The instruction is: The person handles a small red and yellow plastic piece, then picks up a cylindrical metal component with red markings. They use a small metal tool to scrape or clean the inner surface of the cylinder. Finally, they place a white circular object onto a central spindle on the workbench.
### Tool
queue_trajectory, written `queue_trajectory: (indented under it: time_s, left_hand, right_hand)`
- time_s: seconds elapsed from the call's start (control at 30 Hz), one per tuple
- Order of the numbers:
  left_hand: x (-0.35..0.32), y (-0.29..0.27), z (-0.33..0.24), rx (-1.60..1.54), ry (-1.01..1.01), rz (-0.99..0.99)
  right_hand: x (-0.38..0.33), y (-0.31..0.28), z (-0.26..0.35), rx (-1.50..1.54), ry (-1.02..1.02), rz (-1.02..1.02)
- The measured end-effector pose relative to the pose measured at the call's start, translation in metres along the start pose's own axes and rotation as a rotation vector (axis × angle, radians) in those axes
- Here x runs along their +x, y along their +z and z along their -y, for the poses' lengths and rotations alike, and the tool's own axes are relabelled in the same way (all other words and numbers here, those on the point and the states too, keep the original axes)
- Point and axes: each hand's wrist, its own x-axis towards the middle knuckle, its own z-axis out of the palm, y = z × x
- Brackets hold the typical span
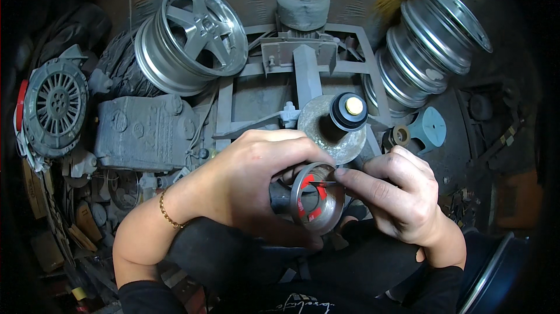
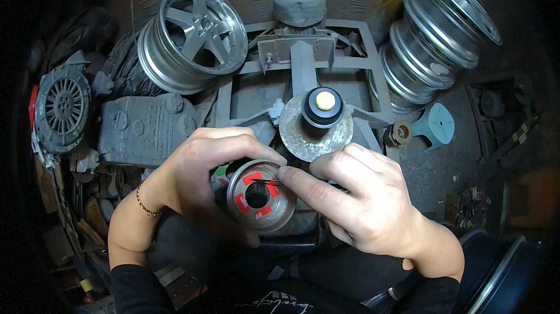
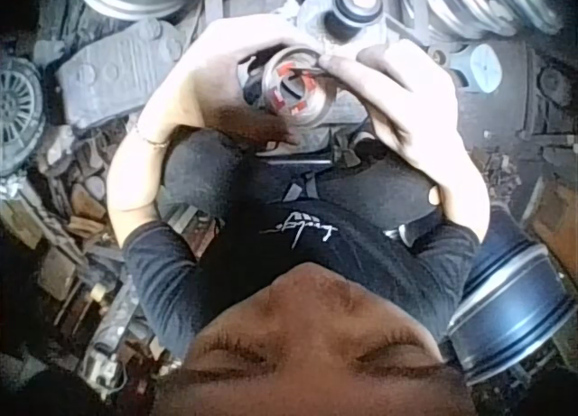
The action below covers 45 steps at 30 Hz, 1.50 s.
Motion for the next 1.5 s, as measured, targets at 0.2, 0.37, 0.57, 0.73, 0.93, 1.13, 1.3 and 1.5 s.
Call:
queue_trajectory:
  time_s: [0.2,0.37,0.57,0.73,0.93,1.13,1.3,1.5]
  left_hand:
    - [0.0001,0.0000,0.0013,0.015,0.019,0.002]
    - [0.0004,0.0019,0.0036,0.028,0.062,-0.007]
    - [0.0010,0.0028,0.0039,0.035,0.073,-0.015]
    - [0.0008,0.0033,0.0047,0.040,0.090,-0.025]
    - [-0.0003,0.0030,0.0039,0.052,0.088,-0.038]
    - [-0.0002,0.0036,0.0048,0.071,0.106,-0.053]
    - [0.0002,0.0052,0.0037,0.066,0.119,-0.081]
    - [0.0000,0.0043,0.0019,0.103,0.112,-0.080]
  right_hand:
    - [0.0006,-0.0011,0.0003,0.001,0.002,0.022]
    - [0.0006,-0.0022,0.0006,0.009,0.004,0.051]
    - [0.0022,-0.0055,-0.0001,0.009,-0.025,0.086]
    - [0.0010,-0.0068,0.0013,0.013,-0.007,0.110]
    - [0.0005,-0.0063,0.0011,0.034,-0.007,0.114]
    - [0.0010,-0.0081,0.0029,0.025,-0.002,0.129]
    - [-0.0006,-0.0070,0.0031,0.023,-0.001,0.124]
    - [-0.0012,-0.0091,0.0050,0.015,0.019,0.146]
